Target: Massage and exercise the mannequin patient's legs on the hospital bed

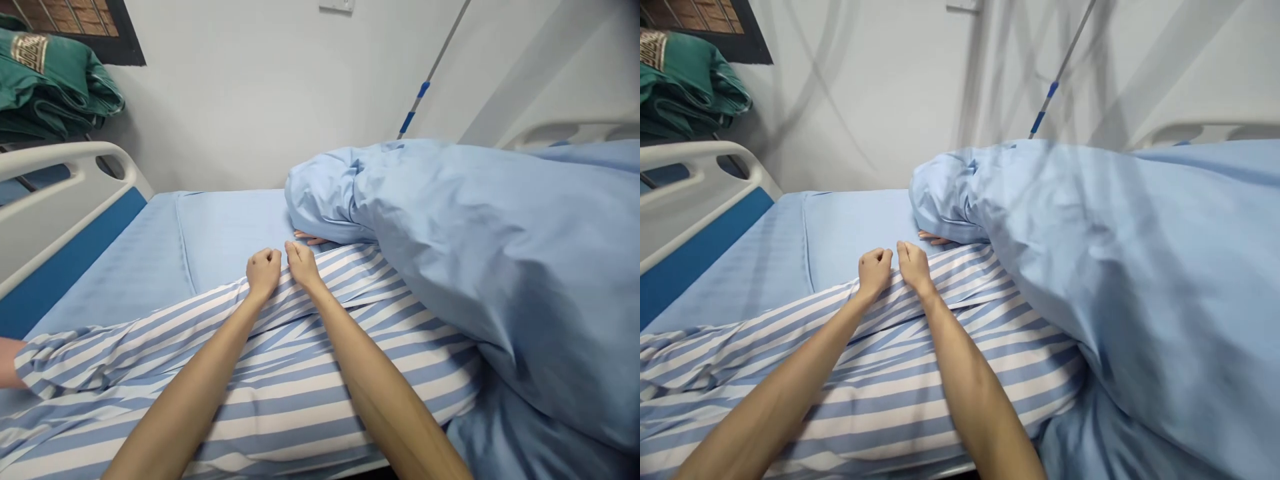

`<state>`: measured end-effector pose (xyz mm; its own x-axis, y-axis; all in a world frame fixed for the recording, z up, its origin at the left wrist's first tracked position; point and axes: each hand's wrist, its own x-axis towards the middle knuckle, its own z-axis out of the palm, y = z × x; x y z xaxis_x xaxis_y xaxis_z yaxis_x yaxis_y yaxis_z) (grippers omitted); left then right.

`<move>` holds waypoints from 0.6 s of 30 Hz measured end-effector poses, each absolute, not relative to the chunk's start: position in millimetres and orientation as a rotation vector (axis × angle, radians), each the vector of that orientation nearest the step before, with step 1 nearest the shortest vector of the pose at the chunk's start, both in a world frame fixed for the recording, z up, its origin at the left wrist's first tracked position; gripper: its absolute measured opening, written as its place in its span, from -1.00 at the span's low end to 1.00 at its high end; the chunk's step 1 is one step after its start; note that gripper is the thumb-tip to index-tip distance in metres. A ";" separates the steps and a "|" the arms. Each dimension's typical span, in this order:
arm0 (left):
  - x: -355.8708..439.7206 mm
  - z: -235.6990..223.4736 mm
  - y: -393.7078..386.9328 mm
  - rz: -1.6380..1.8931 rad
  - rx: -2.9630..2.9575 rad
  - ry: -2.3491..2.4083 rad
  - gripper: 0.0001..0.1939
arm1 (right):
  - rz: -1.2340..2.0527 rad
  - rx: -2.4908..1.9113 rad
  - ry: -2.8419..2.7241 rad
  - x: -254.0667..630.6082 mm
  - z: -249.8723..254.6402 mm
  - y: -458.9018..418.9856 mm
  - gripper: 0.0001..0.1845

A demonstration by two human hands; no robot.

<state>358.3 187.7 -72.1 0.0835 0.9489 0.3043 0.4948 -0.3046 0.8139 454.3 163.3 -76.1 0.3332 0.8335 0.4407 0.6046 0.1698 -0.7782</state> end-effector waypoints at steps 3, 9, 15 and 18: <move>382.7 -63.3 190.2 1.275 1.719 1.307 -0.69 | 0.399 -1.400 -1.235 459.0 -73.3 164.9 -0.60; 406.3 -75.9 190.9 1.228 1.683 1.368 -0.67 | 0.556 -1.296 -1.016 463.2 -74.2 167.7 -0.63; 404.4 -76.2 189.3 1.160 1.767 1.491 -0.64 | 0.474 -1.516 -1.125 469.1 -62.5 167.3 -0.62; 405.7 -74.7 186.9 1.058 1.834 1.499 -0.61 | 0.258 -1.694 -1.383 482.1 -54.0 162.9 -0.65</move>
<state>405.7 186.9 -74.7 0.0725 0.9696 0.2336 0.5451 -0.2346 0.8049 482.1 162.9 -54.0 0.3510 0.8629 0.3637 0.6735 0.0371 -0.7382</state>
